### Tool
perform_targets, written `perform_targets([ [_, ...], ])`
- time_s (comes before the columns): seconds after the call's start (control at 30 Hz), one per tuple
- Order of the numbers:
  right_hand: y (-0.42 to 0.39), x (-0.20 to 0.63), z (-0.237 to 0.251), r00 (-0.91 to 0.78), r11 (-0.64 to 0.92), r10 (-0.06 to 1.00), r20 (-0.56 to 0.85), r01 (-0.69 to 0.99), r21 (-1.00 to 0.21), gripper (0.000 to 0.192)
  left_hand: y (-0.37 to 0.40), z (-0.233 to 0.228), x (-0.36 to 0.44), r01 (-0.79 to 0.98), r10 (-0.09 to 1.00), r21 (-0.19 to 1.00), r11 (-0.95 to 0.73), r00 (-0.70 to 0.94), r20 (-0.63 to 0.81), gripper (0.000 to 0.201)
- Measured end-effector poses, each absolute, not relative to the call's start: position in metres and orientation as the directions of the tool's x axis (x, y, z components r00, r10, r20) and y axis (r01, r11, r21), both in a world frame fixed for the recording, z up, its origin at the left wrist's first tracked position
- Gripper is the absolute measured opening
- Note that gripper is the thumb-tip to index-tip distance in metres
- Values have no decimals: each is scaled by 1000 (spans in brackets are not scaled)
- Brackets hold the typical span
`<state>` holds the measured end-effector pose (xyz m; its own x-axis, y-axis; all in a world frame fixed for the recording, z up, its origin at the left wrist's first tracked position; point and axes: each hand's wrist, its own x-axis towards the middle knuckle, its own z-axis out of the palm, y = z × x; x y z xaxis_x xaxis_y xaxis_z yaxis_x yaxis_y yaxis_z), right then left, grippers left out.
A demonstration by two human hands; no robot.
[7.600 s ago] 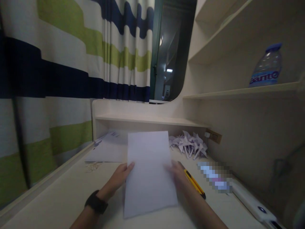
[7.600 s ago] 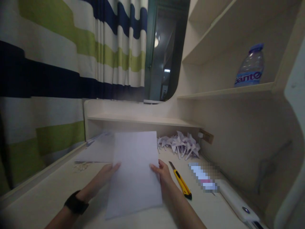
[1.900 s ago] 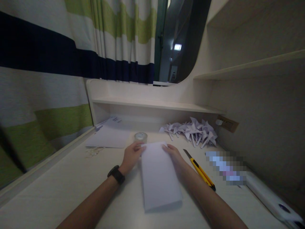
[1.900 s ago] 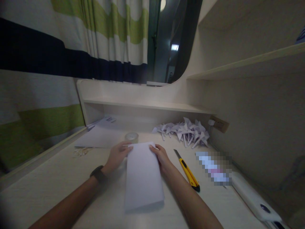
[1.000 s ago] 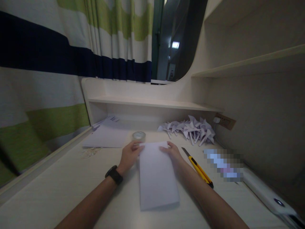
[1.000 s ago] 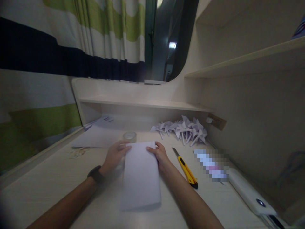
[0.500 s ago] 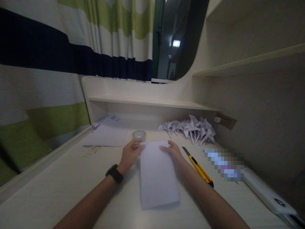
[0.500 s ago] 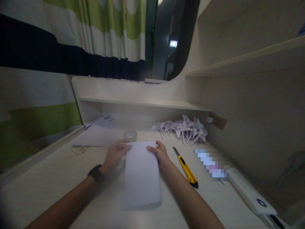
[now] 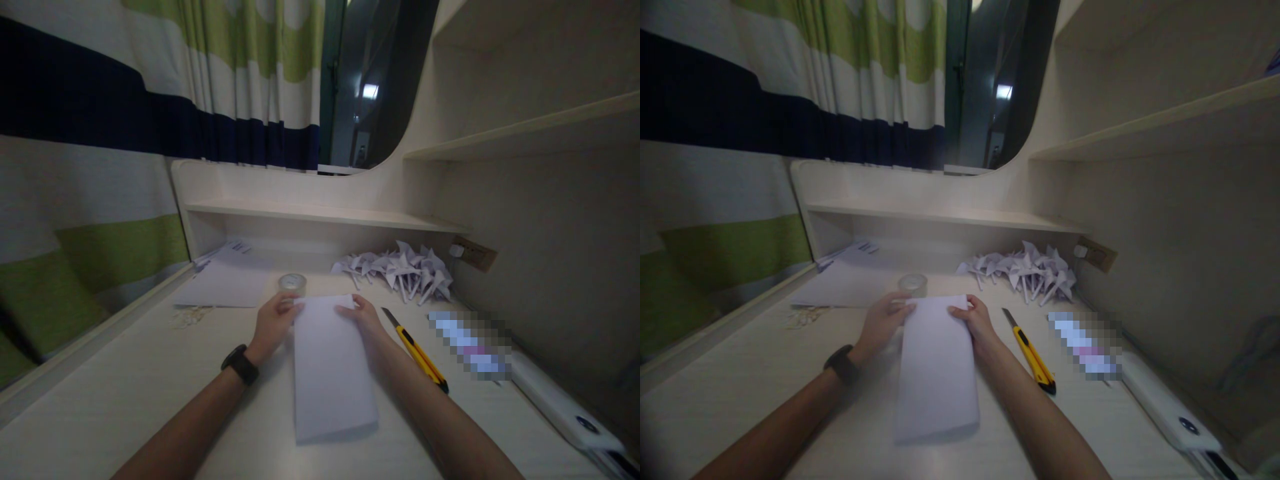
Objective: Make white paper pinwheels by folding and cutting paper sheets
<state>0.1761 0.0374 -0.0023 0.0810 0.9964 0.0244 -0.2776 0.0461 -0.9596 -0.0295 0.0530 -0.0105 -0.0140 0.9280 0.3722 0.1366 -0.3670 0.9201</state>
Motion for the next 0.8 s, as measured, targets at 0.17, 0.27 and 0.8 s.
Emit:
perform_targets([
  [0.17, 38, 176, -3, 78, 43, 997, 21, -288, -957, 46, 52, -10, -29, 132, 930, 923, -362, -19, 367, 29],
  [0.27, 38, 176, -3, 73, 45, 997, 24, -299, -953, 44, 52, -8, -29, 112, 932, 927, -357, -21, 362, 30],
  [0.8, 41, 177, -4, 94, 57, 995, 32, -277, -959, 50, 55, -12, -30, 132, 924, 917, -377, -13, 382, 30],
])
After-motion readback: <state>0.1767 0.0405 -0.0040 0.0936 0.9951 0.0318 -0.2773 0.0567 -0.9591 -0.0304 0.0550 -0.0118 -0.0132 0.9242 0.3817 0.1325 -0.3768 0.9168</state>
